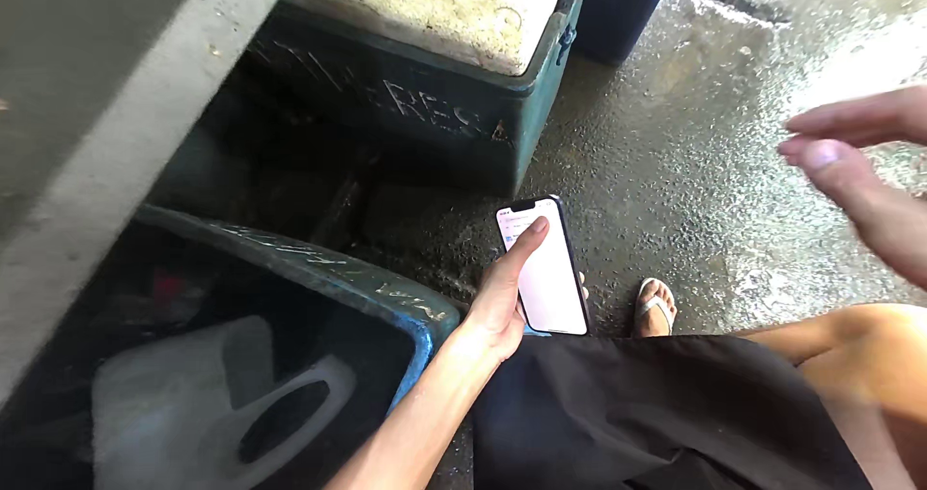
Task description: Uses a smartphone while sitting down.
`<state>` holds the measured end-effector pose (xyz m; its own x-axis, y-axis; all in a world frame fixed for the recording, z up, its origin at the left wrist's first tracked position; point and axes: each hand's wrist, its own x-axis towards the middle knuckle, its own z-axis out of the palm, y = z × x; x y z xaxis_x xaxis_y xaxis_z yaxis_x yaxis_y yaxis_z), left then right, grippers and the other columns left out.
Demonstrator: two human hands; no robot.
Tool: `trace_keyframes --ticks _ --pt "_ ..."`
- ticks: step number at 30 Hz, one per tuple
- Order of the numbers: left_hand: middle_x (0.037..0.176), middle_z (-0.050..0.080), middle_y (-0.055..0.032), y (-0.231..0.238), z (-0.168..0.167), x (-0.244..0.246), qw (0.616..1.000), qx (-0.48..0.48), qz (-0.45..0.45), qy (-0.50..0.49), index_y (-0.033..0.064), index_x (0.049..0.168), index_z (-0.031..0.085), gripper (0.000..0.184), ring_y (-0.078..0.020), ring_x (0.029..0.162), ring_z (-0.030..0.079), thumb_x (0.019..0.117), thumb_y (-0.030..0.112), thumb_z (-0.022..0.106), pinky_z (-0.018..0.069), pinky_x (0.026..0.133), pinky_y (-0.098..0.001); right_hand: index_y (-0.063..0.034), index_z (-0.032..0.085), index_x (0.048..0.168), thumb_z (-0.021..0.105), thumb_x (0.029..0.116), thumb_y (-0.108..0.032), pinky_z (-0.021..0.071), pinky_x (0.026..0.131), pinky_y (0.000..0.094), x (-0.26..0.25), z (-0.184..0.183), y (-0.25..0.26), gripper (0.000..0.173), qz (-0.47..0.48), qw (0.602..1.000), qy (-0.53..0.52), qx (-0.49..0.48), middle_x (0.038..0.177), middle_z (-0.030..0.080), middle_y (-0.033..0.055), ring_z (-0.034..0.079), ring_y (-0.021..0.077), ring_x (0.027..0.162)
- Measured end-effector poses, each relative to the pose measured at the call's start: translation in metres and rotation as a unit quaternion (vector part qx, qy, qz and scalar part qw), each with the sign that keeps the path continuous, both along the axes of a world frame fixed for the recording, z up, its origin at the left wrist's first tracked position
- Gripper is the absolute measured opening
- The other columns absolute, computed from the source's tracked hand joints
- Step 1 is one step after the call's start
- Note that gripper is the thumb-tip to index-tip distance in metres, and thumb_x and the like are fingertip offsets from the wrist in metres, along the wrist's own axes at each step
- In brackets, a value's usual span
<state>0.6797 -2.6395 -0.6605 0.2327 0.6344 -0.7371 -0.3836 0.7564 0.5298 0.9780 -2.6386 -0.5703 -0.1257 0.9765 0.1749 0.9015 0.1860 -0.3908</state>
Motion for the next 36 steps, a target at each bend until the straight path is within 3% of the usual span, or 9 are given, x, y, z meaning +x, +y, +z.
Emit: trace_keyframes --ticks 2,5,9,13,16,19,21,24,36 --pt "0.094 0.072 -0.0155 0.001 -0.001 0.001 1.0 0.01 0.001 -0.011 0.0055 0.119 0.064 0.05 -0.0262 0.082 0.074 0.101 0.051 0.056 0.0643 0.077 -0.0425 -0.0091 0.07 0.122 0.052 0.1046 -0.039 0.0572 0.092 0.0444 -0.012 -0.016 0.008 0.039 0.057 0.998 0.026 0.021 0.111 0.074 0.008 0.071 0.0167 0.102" --pt "0.106 0.072 -0.0146 0.002 -0.003 -0.002 0.999 0.041 0.009 -0.03 0.0108 0.131 0.059 0.056 -0.0276 0.093 0.074 0.1034 0.058 0.045 0.063 0.083 -0.0452 -0.0108 0.07 0.121 0.053 0.1037 -0.037 0.0603 0.09 0.0317 -0.035 -0.043 0.007 0.035 0.066 0.986 0.147 -0.047 0.109 0.074 0.0007 0.071 0.0077 0.099" --pt "0.119 0.071 -0.0126 0.001 -0.003 -0.003 0.993 0.064 -0.012 -0.1 0.0149 0.138 0.056 0.069 -0.025 0.108 0.071 0.1016 0.068 0.031 0.0596 0.092 -0.0438 -0.0103 0.056 0.14 0.049 0.1053 -0.038 0.0624 0.091 0.0367 -0.064 -0.068 -0.013 0.045 0.09 0.897 0.369 -0.224 0.123 0.071 0.0017 0.07 0.0156 0.11" --pt "0.139 0.06 -0.0206 -0.001 -0.01 -0.012 0.955 0.101 -0.106 -0.257 0.0129 0.15 0.044 0.082 -0.0373 0.126 0.061 0.0946 0.074 0.04 0.0532 0.102 -0.0567 -0.0136 0.048 0.148 0.051 0.1045 -0.035 0.0603 0.093 0.0304 -0.083 -0.076 -0.022 0.048 0.084 0.836 0.46 -0.287 0.127 0.068 0.0014 0.069 0.0127 0.111" --pt "0.146 0.053 -0.0223 0.0 -0.014 -0.012 0.927 0.123 -0.159 -0.317 0.0139 0.151 0.042 0.082 -0.0431 0.131 0.055 0.0909 0.068 0.054 0.0506 0.101 -0.0636 -0.0168 0.047 0.15 0.057 0.1011 -0.031 0.0604 0.09 0.0292 -0.084 -0.075 -0.026 0.052 0.068 0.806 0.512 -0.291 0.125 0.069 0.0032 0.07 0.0145 0.108" --pt "0.14 0.058 -0.0191 -0.001 -0.018 -0.014 0.913 0.165 -0.187 -0.324 0.0124 0.146 0.048 0.077 -0.0383 0.125 0.061 0.0902 0.062 0.064 0.0551 0.097 -0.0582 -0.0164 0.043 0.152 0.061 0.0984 -0.026 0.0615 0.088 0.0307 -0.082 -0.072 -0.029 0.057 0.084 0.787 0.538 -0.288 0.121 0.07 0.0058 0.071 0.0174 0.105" --pt "0.126 0.068 -0.0164 -0.004 -0.019 -0.014 0.915 0.201 -0.184 -0.297 0.0093 0.135 0.059 0.061 -0.0327 0.111 0.07 0.0931 0.053 0.067 0.0615 0.087 -0.0516 -0.0154 0.044 0.151 0.063 0.0967 -0.02 0.0621 0.086 0.0294 -0.079 -0.07 -0.031 0.057 0.094 0.782 0.544 -0.29 0.12 0.071 0.0062 0.072 0.0172 0.102" --pt "0.115 0.074 -0.0096 -0.008 -0.02 -0.015 0.912 0.232 -0.198 -0.274 0.0142 0.126 0.064 0.041 -0.0241 0.099 0.075 0.0966 0.043 0.068 0.0653 0.076 -0.0438 -0.0124 0.049 0.144 0.063 0.0962 -0.015 0.0628 0.083 0.0275 -0.078 -0.071 -0.033 0.05 0.107 0.772 0.551 -0.297 0.116 0.073 0.007 0.074 0.0162 0.098" --pt "0.109 0.073 -0.0068 -0.008 -0.017 -0.015 0.914 0.252 -0.231 -0.219 0.0138 0.12 0.062 0.025 -0.0201 0.093 0.075 0.0959 0.022 0.062 0.0656 0.073 -0.0396 -0.0107 0.056 0.131 0.062 0.0946 -0.014 0.0624 0.077 0.0248 -0.082 -0.072 -0.032 0.037 0.092 0.782 0.534 -0.307 0.106 0.075 0.0046 0.074 0.013 0.09"
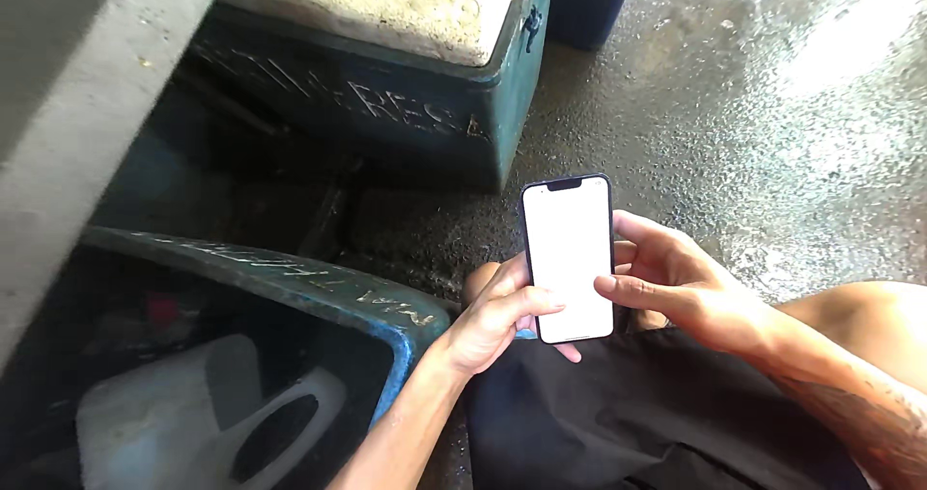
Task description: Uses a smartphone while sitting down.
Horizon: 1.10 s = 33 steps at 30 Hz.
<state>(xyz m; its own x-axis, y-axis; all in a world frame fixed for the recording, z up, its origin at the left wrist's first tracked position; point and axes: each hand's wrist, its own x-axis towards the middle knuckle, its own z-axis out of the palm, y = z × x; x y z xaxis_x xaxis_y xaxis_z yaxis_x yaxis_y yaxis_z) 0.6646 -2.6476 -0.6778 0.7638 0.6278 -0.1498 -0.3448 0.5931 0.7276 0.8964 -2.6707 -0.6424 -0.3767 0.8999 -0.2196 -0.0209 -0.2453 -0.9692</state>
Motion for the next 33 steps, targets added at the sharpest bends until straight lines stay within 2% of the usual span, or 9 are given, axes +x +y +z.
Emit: trace_keyframes --ticks 6,10,23,28,33 --pt "0.109 0.073 -0.0072 0.0 -0.0013 0.0004 1.0 0.002 0.003 0.001 0.013 0.121 0.062 0.027 -0.0197 0.092 0.075 0.094 0.015 0.058 0.0654 0.073 -0.0394 -0.01 0.055 0.133 0.06 0.0962 -0.012 0.0624 0.079 0.0246 0.0002 0.0005 0.0003 0.038 0.002 1.0 0.0 0.0 0.108 0.075 0.0047 0.074 0.013 0.092" --pt "0.11 0.073 -0.0075 0.0003 -0.0016 0.0006 1.0 -0.001 0.001 -0.002 0.013 0.12 0.063 0.028 -0.02 0.093 0.075 0.0927 0.012 0.057 0.0654 0.074 -0.0402 -0.0107 0.057 0.131 0.058 0.0985 -0.015 0.0616 0.077 0.0237 0.0001 -0.0006 0.0006 0.033 -0.002 1.0 -0.01 0.001 0.105 0.075 0.0042 0.074 0.0123 0.09" --pt "0.108 0.073 -0.0065 -0.0007 -0.0001 0.0 1.0 0.005 -0.001 0.013 0.0134 0.12 0.062 0.029 -0.0195 0.091 0.075 0.0904 0.013 0.059 0.0653 0.072 -0.0392 -0.0107 0.059 0.129 0.051 0.1039 -0.02 0.0604 0.082 0.0246 -0.0018 -0.0017 0.0008 0.028 -0.019 1.0 -0.018 -0.007 0.101 0.075 0.0023 0.073 0.0105 0.091" --pt "0.109 0.072 -0.006 -0.0005 0.0006 0.0004 1.0 0.005 -0.01 0.019 0.0138 0.121 0.061 0.031 -0.0186 0.093 0.074 0.0902 0.013 0.059 0.0651 0.074 -0.0389 -0.0105 0.063 0.124 0.045 0.1074 -0.023 0.06 0.077 0.0249 -0.0018 -0.0058 0.0019 0.028 -0.026 0.999 -0.02 0.001 0.094 0.073 0.0025 0.071 0.0105 0.085" --pt "0.112 0.072 -0.0058 -0.0002 -0.0001 0.0003 1.0 0.01 -0.018 0.018 0.0139 0.124 0.059 0.033 -0.0186 0.096 0.074 0.0911 0.013 0.057 0.0649 0.076 -0.0384 -0.0099 0.064 0.124 0.04 0.1092 -0.025 0.061 0.081 0.0273 -0.0025 -0.0066 0.0023 0.032 -0.032 0.999 -0.003 -0.012 0.099 0.073 0.0041 0.072 0.012 0.089"
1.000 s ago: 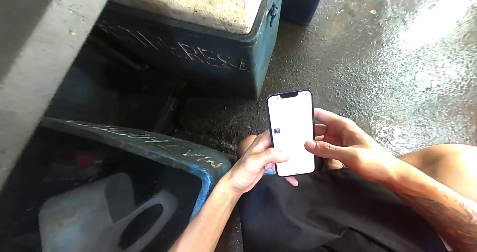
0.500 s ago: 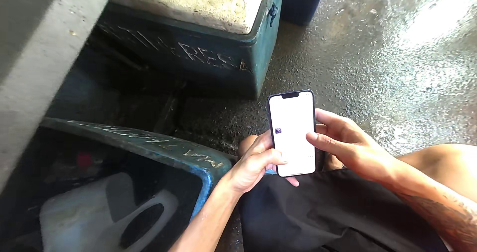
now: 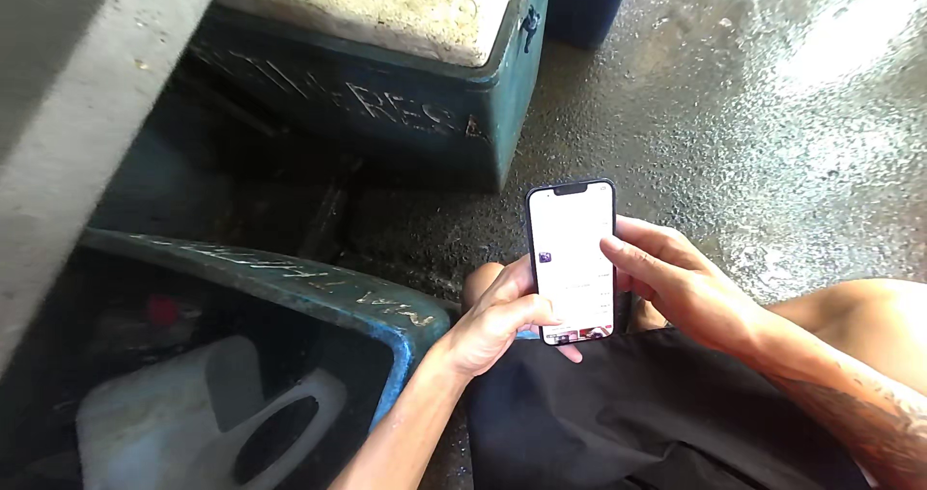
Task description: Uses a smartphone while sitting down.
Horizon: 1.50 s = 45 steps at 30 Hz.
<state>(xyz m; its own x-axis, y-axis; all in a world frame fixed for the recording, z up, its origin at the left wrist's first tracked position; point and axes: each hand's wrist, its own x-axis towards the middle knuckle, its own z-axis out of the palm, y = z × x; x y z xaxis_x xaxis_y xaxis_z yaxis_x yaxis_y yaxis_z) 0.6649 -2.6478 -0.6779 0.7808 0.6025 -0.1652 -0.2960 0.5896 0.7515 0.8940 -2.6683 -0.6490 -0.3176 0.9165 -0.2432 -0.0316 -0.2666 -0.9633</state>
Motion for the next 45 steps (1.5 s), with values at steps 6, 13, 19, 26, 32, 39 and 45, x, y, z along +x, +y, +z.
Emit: trace_keyframes --ticks 6,13,19,26,32,39,45 --pt "0.113 0.072 -0.0064 0.0003 -0.0005 0.0001 1.0 0.007 -0.006 -0.003 0.0128 0.125 0.059 0.033 -0.019 0.097 0.074 0.0917 0.013 0.056 0.0648 0.077 -0.0388 -0.0105 0.065 0.12 0.038 0.11 -0.025 0.0609 0.08 0.0269 -0.0003 -0.0008 -0.0001 0.032 -0.004 1.0 0.003 0.002 0.099 0.073 0.0039 0.072 0.0117 0.088" --pt "0.113 0.072 -0.0061 0.0001 -0.0005 0.0005 1.0 0.009 -0.005 -0.004 0.0131 0.126 0.059 0.035 -0.0186 0.097 0.074 0.0911 0.013 0.056 0.0649 0.077 -0.0383 -0.0113 0.066 0.12 0.038 0.1102 -0.025 0.0608 0.08 0.0267 -0.0003 -0.0007 -0.0012 0.033 -0.007 1.0 0.0 -0.002 0.098 0.073 0.0042 0.072 0.0118 0.088" --pt "0.113 0.072 -0.0055 0.0008 -0.0003 -0.0001 1.0 0.014 -0.01 0.002 0.0136 0.125 0.059 0.034 -0.0179 0.097 0.073 0.0912 0.014 0.057 0.0647 0.078 -0.0382 -0.0113 0.066 0.117 0.037 0.1102 -0.025 0.0609 0.08 0.0273 -0.0007 0.0001 -0.0012 0.032 -0.009 1.0 0.003 -0.003 0.097 0.073 0.0035 0.072 0.0116 0.087" --pt "0.114 0.072 -0.0062 0.0007 0.0001 0.0001 1.0 0.008 -0.011 0.001 0.0129 0.126 0.059 0.035 -0.0188 0.097 0.074 0.0914 0.015 0.057 0.0648 0.077 -0.0381 -0.0121 0.065 0.115 0.027 0.1117 -0.034 0.0612 0.083 0.0306 0.0004 -0.0033 -0.0019 0.044 -0.022 0.999 0.024 -0.026 0.101 0.073 0.0043 0.072 0.0139 0.094" --pt "0.115 0.071 -0.005 0.0006 0.0009 0.0001 1.0 0.012 -0.013 0.007 0.0134 0.126 0.058 0.035 -0.018 0.099 0.073 0.0912 0.014 0.057 0.0645 0.079 -0.0377 -0.0119 0.065 0.113 0.032 0.1111 -0.033 0.0609 0.082 0.0296 0.0007 -0.0042 -0.0014 0.04 -0.019 1.0 0.015 -0.015 0.099 0.073 0.0038 0.072 0.0131 0.091" --pt "0.117 0.071 -0.0067 0.0009 -0.0005 0.0004 1.0 0.004 -0.015 -0.008 0.0135 0.128 0.058 0.035 -0.0199 0.101 0.073 0.0932 0.018 0.055 0.0645 0.079 -0.0393 -0.012 0.066 0.113 0.031 0.1112 -0.032 0.0608 0.081 0.0289 0.0001 -0.0037 -0.0016 0.04 -0.022 0.999 0.013 -0.021 0.098 0.073 0.0035 0.072 0.0126 0.089" --pt "0.113 0.073 -0.0075 0.0004 -0.0016 0.0004 0.999 -0.043 -0.001 -0.033 0.0159 0.126 0.061 0.034 -0.0201 0.098 0.074 0.0987 0.036 0.054 0.0641 0.078 -0.0386 -0.0113 0.065 0.117 0.037 0.1099 -0.029 0.0603 0.082 0.0284 0.0 -0.001 -0.0015 0.034 -0.009 1.0 0.007 -0.018 0.1 0.072 0.0037 0.071 0.0124 0.091"
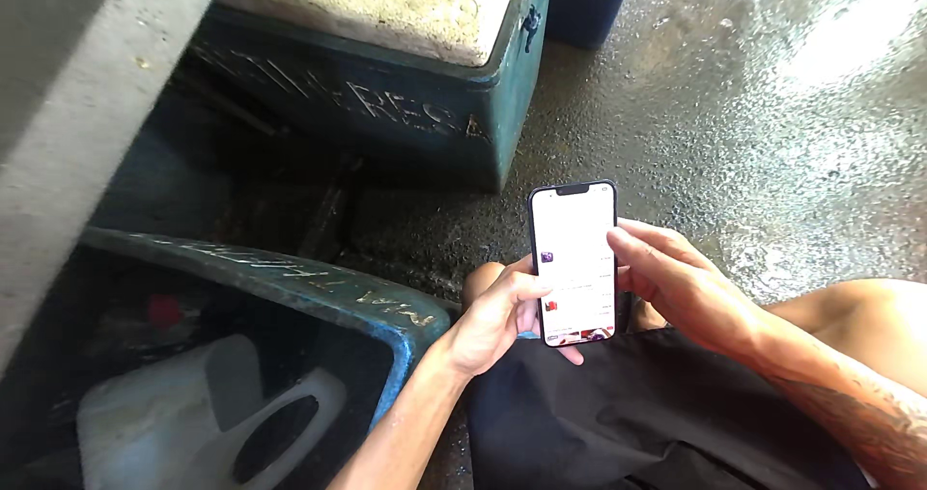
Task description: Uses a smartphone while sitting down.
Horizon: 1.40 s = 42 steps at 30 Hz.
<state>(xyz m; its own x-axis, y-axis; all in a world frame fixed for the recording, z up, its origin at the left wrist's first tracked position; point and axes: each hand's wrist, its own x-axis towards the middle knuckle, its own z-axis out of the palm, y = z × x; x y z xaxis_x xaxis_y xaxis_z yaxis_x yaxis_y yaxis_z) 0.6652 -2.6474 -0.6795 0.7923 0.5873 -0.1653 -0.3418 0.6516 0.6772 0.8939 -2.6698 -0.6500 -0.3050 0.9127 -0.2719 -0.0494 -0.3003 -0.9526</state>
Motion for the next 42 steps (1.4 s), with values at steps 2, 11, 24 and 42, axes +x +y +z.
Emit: trace_keyframes --ticks 2,11,24,42 --pt "0.113 0.073 -0.0084 -0.0001 -0.0002 -0.0003 1.0 -0.006 0.007 -0.005 0.0149 0.125 0.062 0.035 -0.0207 0.097 0.075 0.0994 0.035 0.052 0.0642 0.077 -0.0394 -0.0103 0.065 0.123 0.049 0.1051 -0.022 0.0613 0.081 0.0264 -0.0012 0.0039 -0.0001 0.026 0.008 1.0 -0.022 0.004 0.1 0.075 0.0036 0.073 0.0121 0.09" --pt "0.115 0.073 -0.0092 0.0002 -0.001 -0.0011 1.0 -0.009 0.007 -0.014 0.0141 0.128 0.061 0.037 -0.0219 0.099 0.074 0.1014 0.038 0.051 0.0641 0.078 -0.0404 -0.0101 0.063 0.125 0.053 0.1032 -0.017 0.0612 0.079 0.0233 -0.0018 0.0066 0.0002 0.025 0.015 0.999 -0.034 0.004 0.1 0.076 0.0028 0.073 0.0108 0.089" --pt "0.11 0.075 -0.0095 -0.0006 0.0016 -0.0005 0.999 0.009 0.045 -0.006 0.0114 0.122 0.066 0.038 -0.021 0.097 0.075 0.1024 0.039 0.048 0.0641 0.078 -0.0393 -0.0111 0.06 0.13 0.037 0.1072 -0.024 0.0592 0.086 0.0286 0.0018 -0.0019 0.0004 0.035 0.019 0.999 0.021 0.026 0.108 0.071 0.004 0.07 0.012 0.095" --pt "0.114 0.074 -0.0057 -0.0009 -0.0003 0.0013 1.0 0.024 0.013 0.002 0.0169 0.126 0.063 0.037 -0.0177 0.099 0.074 0.1006 0.042 0.053 0.064 0.078 -0.0365 -0.0127 0.066 0.114 0.037 0.1091 -0.028 0.0607 0.081 0.0279 -0.0012 -0.0001 -0.0017 0.033 -0.006 1.0 -0.002 0.004 0.097 0.073 0.0021 0.072 0.011 0.088"
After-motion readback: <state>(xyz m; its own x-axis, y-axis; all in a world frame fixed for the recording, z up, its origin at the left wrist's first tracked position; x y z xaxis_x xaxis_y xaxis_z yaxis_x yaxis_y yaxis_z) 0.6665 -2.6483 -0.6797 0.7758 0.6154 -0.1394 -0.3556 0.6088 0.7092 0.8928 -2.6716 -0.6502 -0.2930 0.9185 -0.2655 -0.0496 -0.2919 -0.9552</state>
